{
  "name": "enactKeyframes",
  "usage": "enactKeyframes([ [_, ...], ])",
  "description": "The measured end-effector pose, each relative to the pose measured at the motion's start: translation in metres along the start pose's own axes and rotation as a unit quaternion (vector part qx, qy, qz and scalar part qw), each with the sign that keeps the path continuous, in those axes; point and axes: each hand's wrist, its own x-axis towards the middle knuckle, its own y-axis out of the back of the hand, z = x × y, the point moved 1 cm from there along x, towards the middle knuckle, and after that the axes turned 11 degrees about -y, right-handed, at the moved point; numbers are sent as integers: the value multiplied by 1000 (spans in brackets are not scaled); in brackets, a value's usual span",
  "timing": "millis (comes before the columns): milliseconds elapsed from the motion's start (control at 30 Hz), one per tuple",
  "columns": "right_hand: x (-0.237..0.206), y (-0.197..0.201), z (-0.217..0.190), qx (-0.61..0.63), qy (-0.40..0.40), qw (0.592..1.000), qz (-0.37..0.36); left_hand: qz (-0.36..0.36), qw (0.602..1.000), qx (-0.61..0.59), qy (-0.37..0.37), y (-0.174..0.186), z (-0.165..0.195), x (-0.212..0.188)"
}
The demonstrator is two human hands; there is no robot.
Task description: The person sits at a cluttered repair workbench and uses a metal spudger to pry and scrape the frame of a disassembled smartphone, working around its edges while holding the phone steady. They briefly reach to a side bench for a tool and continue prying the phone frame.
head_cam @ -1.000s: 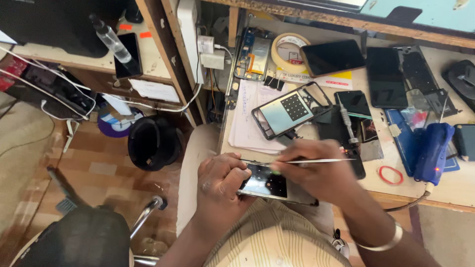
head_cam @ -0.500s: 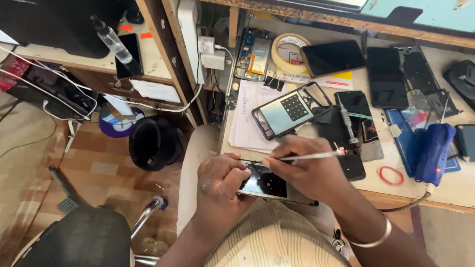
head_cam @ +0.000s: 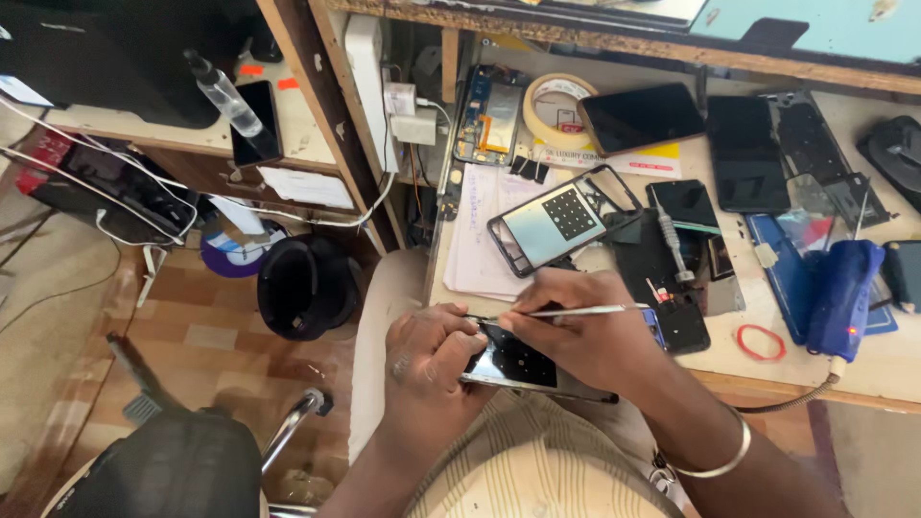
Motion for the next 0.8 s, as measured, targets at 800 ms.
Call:
enactKeyframes([
  [800,-17,39,33,25,117,993,-16,4,1000,-2,-2,-3,-2,-3],
])
